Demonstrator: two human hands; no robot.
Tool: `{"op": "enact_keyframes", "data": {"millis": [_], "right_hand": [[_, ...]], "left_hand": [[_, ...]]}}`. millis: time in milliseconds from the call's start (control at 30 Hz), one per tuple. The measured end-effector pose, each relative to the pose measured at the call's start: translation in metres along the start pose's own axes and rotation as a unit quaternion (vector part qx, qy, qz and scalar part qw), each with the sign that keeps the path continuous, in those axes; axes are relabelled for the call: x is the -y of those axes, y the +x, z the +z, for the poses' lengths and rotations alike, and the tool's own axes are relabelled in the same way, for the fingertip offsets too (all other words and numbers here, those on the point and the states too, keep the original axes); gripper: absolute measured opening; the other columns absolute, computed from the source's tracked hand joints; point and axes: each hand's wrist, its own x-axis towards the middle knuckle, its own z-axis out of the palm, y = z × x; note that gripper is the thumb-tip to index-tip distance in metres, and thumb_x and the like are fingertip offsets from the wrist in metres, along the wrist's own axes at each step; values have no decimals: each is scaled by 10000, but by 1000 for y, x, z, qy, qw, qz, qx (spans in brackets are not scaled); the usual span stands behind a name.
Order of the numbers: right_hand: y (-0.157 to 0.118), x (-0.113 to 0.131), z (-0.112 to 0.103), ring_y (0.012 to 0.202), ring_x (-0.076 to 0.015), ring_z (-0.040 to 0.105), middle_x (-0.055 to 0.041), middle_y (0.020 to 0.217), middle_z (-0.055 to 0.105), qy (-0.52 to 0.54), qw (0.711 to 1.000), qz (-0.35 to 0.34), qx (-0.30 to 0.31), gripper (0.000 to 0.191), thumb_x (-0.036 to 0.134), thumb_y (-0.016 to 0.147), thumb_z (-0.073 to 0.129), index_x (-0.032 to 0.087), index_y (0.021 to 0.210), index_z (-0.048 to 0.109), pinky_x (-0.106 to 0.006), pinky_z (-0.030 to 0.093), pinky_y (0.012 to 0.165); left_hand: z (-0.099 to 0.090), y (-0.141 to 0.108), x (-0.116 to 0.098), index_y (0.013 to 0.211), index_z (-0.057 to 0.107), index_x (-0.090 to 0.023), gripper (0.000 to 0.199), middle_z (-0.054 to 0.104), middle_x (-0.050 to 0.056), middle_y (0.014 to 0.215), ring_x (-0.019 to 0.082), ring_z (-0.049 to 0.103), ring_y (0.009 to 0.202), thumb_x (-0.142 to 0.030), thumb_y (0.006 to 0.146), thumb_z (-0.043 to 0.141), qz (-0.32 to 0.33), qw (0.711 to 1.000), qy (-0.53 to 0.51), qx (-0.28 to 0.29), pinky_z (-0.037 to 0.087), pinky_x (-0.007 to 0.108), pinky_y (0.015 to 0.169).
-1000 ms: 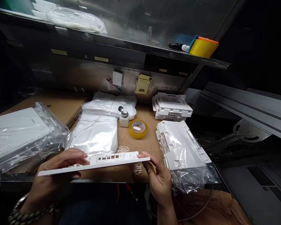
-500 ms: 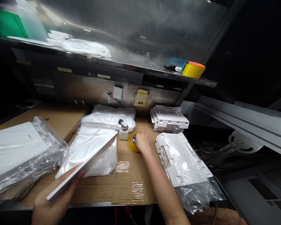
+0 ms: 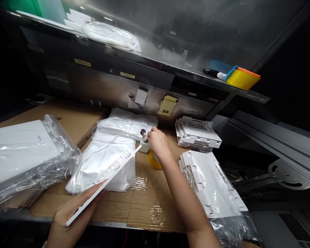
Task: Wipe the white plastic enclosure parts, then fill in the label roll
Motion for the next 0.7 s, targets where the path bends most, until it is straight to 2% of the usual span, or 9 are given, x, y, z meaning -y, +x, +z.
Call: {"op": "enact_keyframes", "data": {"millis": [133, 233, 300, 367, 433, 500, 567, 700], "right_hand": [[3, -1, -1, 926, -249, 698, -110, 1120, 748, 2, 1000, -6, -7, 204, 146, 939, 637, 186, 911, 835, -315, 446, 714], [-14, 1, -8, 913, -227, 700, -93, 1161, 735, 24, 998, 3, -50, 214, 220, 983, 609, 203, 1013, 820, -323, 488, 746], [-41, 13, -14, 874, -202, 694, -78, 1121, 728, 89, 989, -8, -114, 212, 300, 1009, 608, 209, 1043, 796, -325, 518, 748], [-76, 34, -18, 843, -192, 684, -59, 1006, 719, 224, 956, -57, -180, 154, 322, 983, 672, 215, 981, 782, -321, 542, 712], [-112, 59, -17, 839, -183, 679, -46, 950, 702, 323, 926, -108, -165, 80, 263, 965, 702, 233, 980, 775, -312, 567, 694], [-136, 79, -11, 818, -169, 678, -51, 932, 688, 371, 908, -139, -139, 90, 197, 959, 699, 221, 1007, 771, -296, 582, 684], [-144, 89, -5, 808, -167, 679, -64, 924, 683, 381, 902, -154, -135, 104, 152, 950, 693, 189, 1011, 768, -297, 589, 706], [-132, 81, 2, 759, -162, 645, -62, 903, 685, 354, 910, -123, -176, 97, 123, 936, 689, 182, 928, 766, -307, 559, 687]], "left_hand": [[-2, 2, -2, 1350, 693, -312, 401, 759, -9, 1319, 184, 724, 1201, -166, 978, 670, -28, 999, -24, -13, 515, 247, 1116], [-2, 4, -2, 1339, 702, -323, 404, 767, -16, 1297, 191, 737, 1169, -173, 964, 703, -50, 998, -43, -22, 532, 263, 1110], [-1, 4, -2, 1345, 697, -331, 415, 763, -19, 1306, 189, 734, 1173, -171, 962, 707, -58, 997, -48, -19, 531, 263, 1112], [-1, 4, -4, 1347, 696, -332, 415, 759, -18, 1313, 190, 727, 1187, -163, 967, 697, -60, 997, -44, -11, 530, 262, 1112], [-1, 5, -5, 1342, 698, -327, 401, 761, -12, 1310, 190, 729, 1182, -164, 977, 679, -56, 998, -36, -9, 538, 263, 1102], [-2, 6, -7, 1343, 697, -329, 393, 762, -14, 1308, 178, 736, 1164, -169, 986, 660, -48, 998, -29, -15, 541, 247, 1089], [-2, 6, -9, 1344, 694, -338, 392, 759, -28, 1314, 158, 738, 1154, -171, 993, 644, -41, 999, -26, -18, 533, 215, 1080], [-3, 6, -11, 1333, 699, -337, 384, 761, -39, 1306, 155, 729, 1172, -177, 986, 662, -46, 999, -26, -6, 509, 208, 1105]]}}
